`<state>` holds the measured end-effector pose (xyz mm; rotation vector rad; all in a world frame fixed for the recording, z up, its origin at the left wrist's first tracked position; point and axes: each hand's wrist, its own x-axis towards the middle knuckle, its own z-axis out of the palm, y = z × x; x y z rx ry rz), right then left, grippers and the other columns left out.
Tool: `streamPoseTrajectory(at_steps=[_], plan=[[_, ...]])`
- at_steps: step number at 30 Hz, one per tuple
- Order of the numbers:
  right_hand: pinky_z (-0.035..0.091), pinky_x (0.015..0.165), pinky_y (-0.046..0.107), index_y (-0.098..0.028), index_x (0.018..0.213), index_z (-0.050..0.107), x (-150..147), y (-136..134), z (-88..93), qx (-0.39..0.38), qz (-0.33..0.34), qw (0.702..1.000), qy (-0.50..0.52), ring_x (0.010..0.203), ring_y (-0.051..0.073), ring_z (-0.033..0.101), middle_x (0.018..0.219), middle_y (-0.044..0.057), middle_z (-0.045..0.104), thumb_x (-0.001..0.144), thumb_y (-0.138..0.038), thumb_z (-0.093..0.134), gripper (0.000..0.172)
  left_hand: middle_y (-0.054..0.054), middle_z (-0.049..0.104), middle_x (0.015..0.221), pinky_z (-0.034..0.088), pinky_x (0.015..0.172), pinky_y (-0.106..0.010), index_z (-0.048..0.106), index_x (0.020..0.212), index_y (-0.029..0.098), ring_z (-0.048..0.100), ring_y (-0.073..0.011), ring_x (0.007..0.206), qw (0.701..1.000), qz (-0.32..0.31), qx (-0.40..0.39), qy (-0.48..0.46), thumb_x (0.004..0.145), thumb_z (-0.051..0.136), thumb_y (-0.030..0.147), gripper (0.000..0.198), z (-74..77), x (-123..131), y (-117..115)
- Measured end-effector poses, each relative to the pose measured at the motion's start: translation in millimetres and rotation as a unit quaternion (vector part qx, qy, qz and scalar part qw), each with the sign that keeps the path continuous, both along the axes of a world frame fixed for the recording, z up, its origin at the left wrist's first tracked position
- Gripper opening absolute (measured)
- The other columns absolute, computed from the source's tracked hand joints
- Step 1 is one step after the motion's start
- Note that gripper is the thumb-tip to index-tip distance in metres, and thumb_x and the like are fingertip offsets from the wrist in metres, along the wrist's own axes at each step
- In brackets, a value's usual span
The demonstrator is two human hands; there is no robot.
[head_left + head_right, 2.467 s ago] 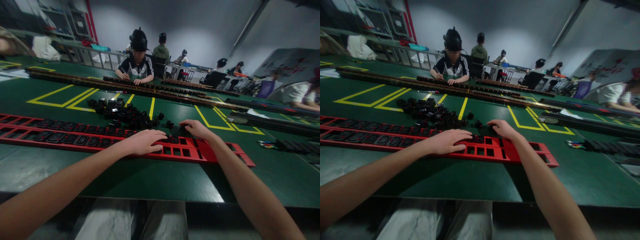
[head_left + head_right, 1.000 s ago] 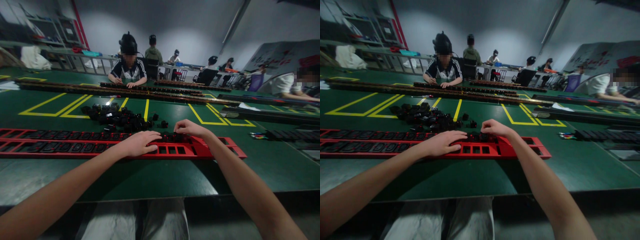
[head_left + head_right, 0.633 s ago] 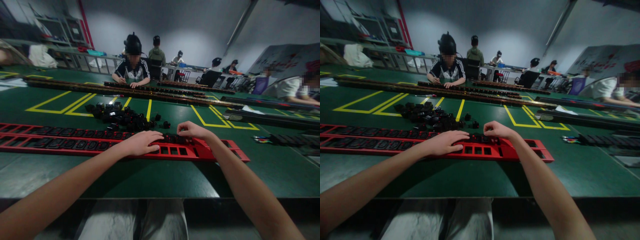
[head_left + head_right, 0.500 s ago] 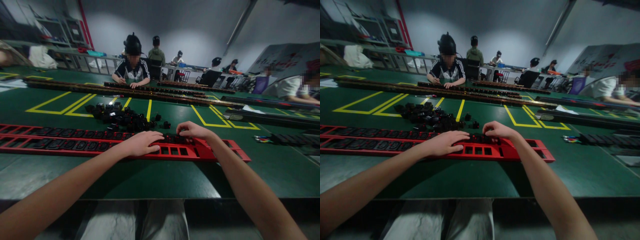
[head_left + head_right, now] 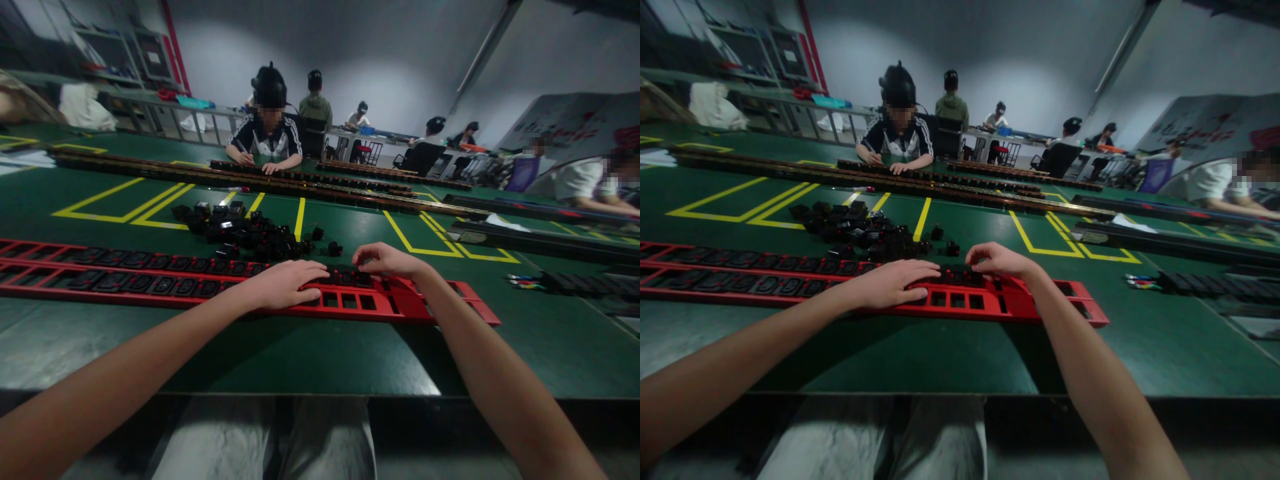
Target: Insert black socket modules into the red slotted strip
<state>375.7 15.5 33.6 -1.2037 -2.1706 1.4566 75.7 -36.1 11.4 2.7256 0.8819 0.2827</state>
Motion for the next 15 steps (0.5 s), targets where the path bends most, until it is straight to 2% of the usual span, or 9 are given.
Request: streamPoseTrajectory(at_steps=[8,15], plan=[[0.039,0.042,0.018,-0.016,0.096,0.061,0.7,5.2,-8.4,-0.006,-0.009,1.000,0.019,0.047,0.005,0.049,0.073,-0.003,0.061,0.074,-0.035,0.076,0.034,-0.009,0.045,0.154,0.036,0.113,-0.041,0.050,0.142,0.021,0.047,-0.0250,0.136,1.000,-0.002,0.004,0.000,0.100,0.045,0.045,0.049,1.5,0.0,-0.7],[0.038,0.043,0.019,-0.016,0.093,0.060,-0.1,4.0,-5.1,0.004,-0.021,1.000,0.012,0.047,0.006,0.049,0.069,-0.004,0.060,0.072,-0.035,0.076,0.033,-0.008,0.045,0.154,0.035,0.114,-0.040,0.050,0.143,0.022,0.047,-0.0244,0.137,1.000,-0.001,0.007,-0.003,0.100,0.045,0.045,0.049,-0.2,0.4,0.2]])
